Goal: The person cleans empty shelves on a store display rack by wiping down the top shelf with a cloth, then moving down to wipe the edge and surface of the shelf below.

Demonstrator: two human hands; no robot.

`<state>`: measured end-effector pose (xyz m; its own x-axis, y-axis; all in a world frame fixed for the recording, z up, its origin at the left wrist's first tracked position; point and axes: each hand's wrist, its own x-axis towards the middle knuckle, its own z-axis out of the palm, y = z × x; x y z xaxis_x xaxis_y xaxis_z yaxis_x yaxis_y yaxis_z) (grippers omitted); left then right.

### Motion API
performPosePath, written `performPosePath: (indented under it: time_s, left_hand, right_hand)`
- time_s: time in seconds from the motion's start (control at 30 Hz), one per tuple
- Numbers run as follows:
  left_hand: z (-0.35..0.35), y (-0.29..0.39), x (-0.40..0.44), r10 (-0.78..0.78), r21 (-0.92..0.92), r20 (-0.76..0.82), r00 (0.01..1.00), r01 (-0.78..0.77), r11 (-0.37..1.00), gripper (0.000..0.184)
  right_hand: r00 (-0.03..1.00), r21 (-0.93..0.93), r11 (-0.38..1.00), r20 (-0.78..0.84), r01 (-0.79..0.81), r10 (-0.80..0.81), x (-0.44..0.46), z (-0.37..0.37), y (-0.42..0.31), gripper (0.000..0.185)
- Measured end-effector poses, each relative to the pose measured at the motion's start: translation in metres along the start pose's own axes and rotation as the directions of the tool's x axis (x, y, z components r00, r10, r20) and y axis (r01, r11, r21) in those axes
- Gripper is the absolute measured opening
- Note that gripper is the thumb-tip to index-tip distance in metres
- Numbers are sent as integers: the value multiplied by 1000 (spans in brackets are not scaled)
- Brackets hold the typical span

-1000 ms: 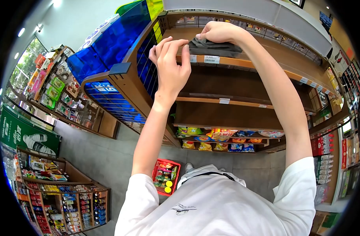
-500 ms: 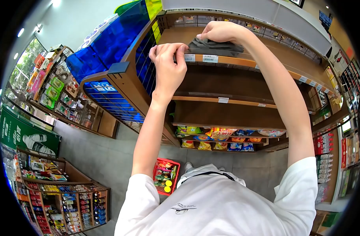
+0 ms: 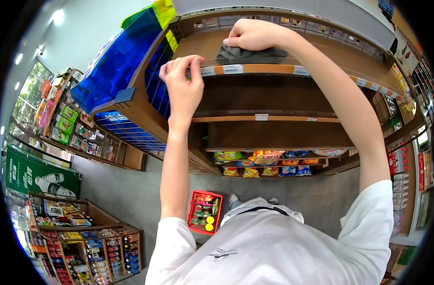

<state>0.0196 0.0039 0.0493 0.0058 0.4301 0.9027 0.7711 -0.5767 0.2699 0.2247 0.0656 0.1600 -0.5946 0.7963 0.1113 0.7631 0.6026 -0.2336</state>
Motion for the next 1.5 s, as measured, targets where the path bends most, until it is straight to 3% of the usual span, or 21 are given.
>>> performPosePath:
  time_s: [0.07,0.3,0.47,0.5,0.63,0.73,0.8,1.0,1.07,1.5]
  left_hand:
    - [0,0,-1,8,8,-13,1000,-8,1000,12]
    - [0,1,-4,-19,40,-17,1000,20,999,12]
    - [1,-2,-4,5,47,-38,999,-3,999,11]
    - [-1,1,-5,-74,48,-12,997,75,996,13]
    - [0,13,-2,-117,64,-10,993,117,991,17]
    - [10,39,-1,52,238,19,998,-55,970,22]
    - [22,57,-3,94,161,79,992,-106,981,18]
    - [45,57,-13,86,16,-56,995,-85,996,12]
    - [44,59,-13,74,9,-62,995,-74,997,14]
    - [43,56,-13,78,-9,-38,996,-79,997,15]
  right_hand:
    - [997,75,997,-74,-24,29,-10,6,12,45]
    - [998,130,990,-3,-60,61,-38,-8,43,48]
    - [999,83,996,30,17,-19,-21,-1,42,45]
    - [999,28,999,33,33,-34,-16,0,41,44]
    - [993,-53,997,109,56,-50,-10,-2,35,42]
    - [993,24,994,-64,106,-104,-9,8,47,44]
    - [996,9,999,83,32,-33,-16,-4,42,46]
    - [995,48,997,72,-68,65,-25,-7,37,48]
    - [982,47,990,145,-132,124,-30,-12,33,49]
    - [983,121,979,97,-165,154,-48,-19,53,50]
